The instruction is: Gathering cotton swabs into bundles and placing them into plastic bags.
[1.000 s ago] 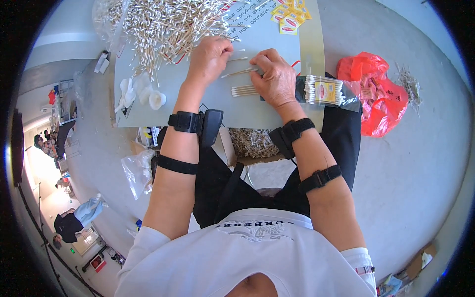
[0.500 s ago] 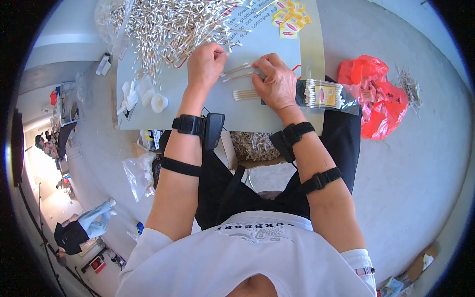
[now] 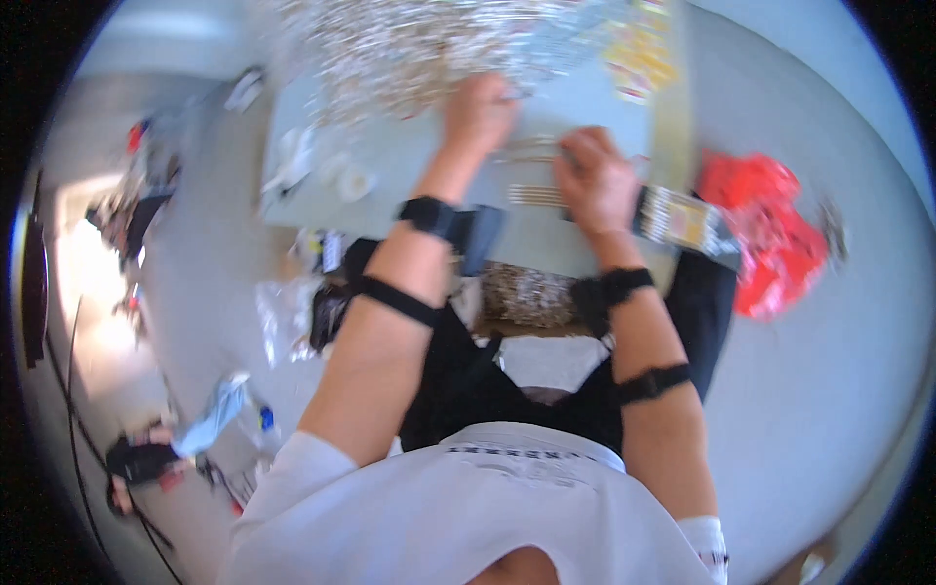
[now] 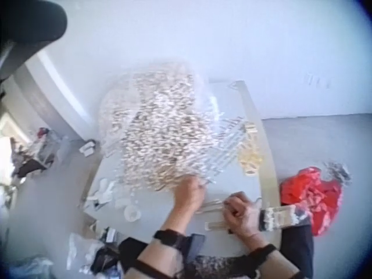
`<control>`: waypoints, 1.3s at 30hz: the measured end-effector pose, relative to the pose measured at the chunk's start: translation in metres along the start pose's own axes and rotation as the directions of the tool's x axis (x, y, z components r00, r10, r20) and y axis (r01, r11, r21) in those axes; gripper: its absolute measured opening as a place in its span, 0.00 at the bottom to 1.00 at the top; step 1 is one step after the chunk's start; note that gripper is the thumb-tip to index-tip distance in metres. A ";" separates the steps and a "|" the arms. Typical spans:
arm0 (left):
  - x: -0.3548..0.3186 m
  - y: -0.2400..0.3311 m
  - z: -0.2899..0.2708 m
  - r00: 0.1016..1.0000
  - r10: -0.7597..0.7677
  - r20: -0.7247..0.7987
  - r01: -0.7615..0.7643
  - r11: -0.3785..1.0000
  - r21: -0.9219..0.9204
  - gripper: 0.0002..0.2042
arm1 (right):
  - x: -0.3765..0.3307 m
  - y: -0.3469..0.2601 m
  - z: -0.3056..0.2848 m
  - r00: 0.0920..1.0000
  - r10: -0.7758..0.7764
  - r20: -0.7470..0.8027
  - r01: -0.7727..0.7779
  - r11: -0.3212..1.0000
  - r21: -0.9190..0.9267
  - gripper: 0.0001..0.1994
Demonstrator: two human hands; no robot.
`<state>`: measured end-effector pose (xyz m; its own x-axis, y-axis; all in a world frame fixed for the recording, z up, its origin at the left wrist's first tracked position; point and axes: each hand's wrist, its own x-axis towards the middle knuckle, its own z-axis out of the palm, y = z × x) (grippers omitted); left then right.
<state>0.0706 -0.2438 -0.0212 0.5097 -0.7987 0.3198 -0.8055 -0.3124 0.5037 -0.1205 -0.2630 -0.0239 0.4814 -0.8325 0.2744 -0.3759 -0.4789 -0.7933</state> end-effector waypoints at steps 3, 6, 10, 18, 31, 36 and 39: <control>0.004 0.026 0.024 0.998 -0.045 0.044 0.045 0.999 0.001 0.06 | 0.001 0.021 -0.013 0.999 -0.026 0.033 0.023 0.997 0.075 0.08; 0.007 0.028 0.047 0.986 -0.034 -0.161 0.013 0.991 -0.134 0.06 | 0.001 0.036 -0.015 0.995 -0.062 0.073 0.052 0.991 0.126 0.06; 0.016 0.023 0.028 0.986 -0.041 -0.162 -0.004 0.965 -0.264 0.03 | 0.002 0.033 -0.009 0.996 0.001 0.091 -0.010 0.995 0.102 0.06; -0.029 -0.008 -0.031 0.941 0.298 0.159 -0.290 0.954 -0.071 0.01 | -0.001 0.014 -0.005 0.999 0.037 -0.007 -0.037 0.998 0.052 0.06; -0.063 0.025 -0.032 0.981 0.071 0.182 -0.044 0.989 -0.144 0.10 | -0.002 0.011 -0.014 0.995 0.075 -0.064 -0.067 0.990 0.127 0.08; -0.065 0.024 -0.030 0.979 0.058 0.195 -0.029 0.988 -0.150 0.13 | -0.003 0.012 -0.014 0.994 0.084 -0.067 -0.073 0.987 0.145 0.08; -0.071 0.023 -0.027 0.983 0.161 0.086 -0.153 0.984 -0.087 0.18 | -0.002 0.012 -0.014 0.990 0.091 -0.108 -0.066 0.975 0.210 0.07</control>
<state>0.0240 -0.1808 -0.0108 0.3455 -0.8799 0.3262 -0.8448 -0.1402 0.5164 -0.1366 -0.2708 -0.0265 0.3567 -0.8977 0.2586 -0.2322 -0.3533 -0.9063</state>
